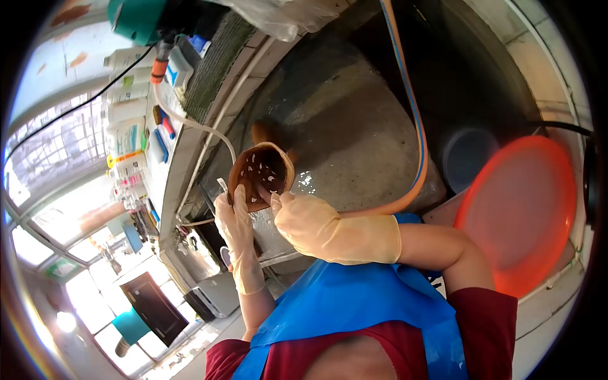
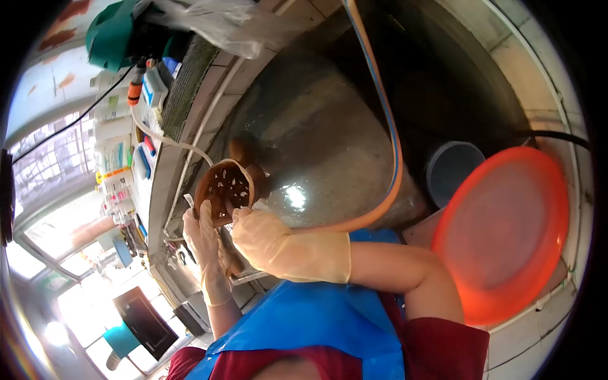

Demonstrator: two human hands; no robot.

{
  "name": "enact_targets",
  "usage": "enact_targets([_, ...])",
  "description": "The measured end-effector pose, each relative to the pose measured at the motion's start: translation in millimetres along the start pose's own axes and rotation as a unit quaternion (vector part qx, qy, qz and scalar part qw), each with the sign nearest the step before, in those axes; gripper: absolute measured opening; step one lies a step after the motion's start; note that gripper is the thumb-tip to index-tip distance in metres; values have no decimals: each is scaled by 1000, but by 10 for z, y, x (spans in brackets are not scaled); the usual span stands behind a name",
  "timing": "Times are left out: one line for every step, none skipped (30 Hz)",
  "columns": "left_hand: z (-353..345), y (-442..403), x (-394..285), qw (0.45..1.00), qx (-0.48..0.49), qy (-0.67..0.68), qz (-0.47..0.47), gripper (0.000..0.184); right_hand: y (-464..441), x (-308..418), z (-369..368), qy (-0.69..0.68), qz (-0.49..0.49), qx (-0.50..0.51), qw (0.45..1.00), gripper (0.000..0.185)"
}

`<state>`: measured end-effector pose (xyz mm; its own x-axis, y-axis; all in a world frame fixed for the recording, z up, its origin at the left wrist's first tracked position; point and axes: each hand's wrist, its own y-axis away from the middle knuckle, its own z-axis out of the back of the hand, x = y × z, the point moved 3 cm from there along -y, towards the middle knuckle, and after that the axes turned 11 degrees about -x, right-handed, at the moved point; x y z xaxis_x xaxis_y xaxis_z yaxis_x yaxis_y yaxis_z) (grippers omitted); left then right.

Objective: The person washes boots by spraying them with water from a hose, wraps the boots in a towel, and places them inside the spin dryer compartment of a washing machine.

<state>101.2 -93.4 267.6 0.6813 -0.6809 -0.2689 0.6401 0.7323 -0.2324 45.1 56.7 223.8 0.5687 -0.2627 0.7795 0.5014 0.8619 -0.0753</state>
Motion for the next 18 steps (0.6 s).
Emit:
enact_targets([0, -13, 21, 1000, -7, 4, 8, 29, 13, 1, 7, -8, 4, -8, 1000, 55])
enact_targets([-2, -16, 33, 1000, -4, -6, 2, 29, 27, 2, 18, -16, 8, -15, 1000, 55])
enact_targets([5, -12, 51, 1000, 1, -18, -4, 29, 39, 27, 58, -12, 15, -10, 1000, 55])
enact_targets([16, -3, 57, 1000, -6, -1, -15, 28, 48, 48, 134, 6, -4, 2, 1000, 55])
enact_targets([37, 0, 29, 1000, 8, -3, 10, 26, 53, 56, 190, 24, -22, 14, 999, 54])
enact_targets([46, -4, 40, 1000, 9, 10, 0, 25, 59, 65, 216, 31, -14, 18, 999, 54])
enact_targets([51, -6, 65, 1000, 11, 22, -9, 23, 71, 69, 236, 42, -10, 18, 999, 54])
enact_targets([38, -6, 96, 998, -5, 27, -53, 21, 83, 78, 256, 52, -6, 18, 998, 54])
enact_targets([33, -6, 116, 998, -10, 41, -39, 21, 83, 101, 274, 58, 2, 23, 998, 54])
enact_targets([42, -11, 122, 999, -4, 32, -35, 21, 82, 121, 290, 82, 2, 30, 996, 53])
enact_targets([56, -14, 128, 999, 2, 22, -30, 22, 84, 131, 299, 106, 2, 38, 994, 53])
enact_targets([66, -29, 153, 999, -3, 26, -22, 22, 88, 141, 303, 111, 8, 43, 993, 53])
enact_targets([69, -42, 167, 999, -7, 27, -29, 23, 95, 147, 316, 123, 12, 35, 992, 52])
enact_targets([73, -49, 182, 999, -10, 28, -37, 24, 99, 158, 327, 134, 16, 26, 990, 51])
enact_targets([78, -60, 202, 999, -13, 32, -31, 24, 89, 170, 328, 140, 20, 30, 990, 51])
enact_targets([84, -75, 217, 998, -12, 38, -39, 25, 70, 177, 332, 134, 15, 31, 990, 51])
enact_targets([93, -88, 235, 998, -12, 44, -47, 26, 53, 188, 336, 128, 9, 31, 991, 51])
enact_targets([86, -92, 276, 997, -18, 60, -54, 28, 43, 201, 331, 133, 12, 33, 991, 51])
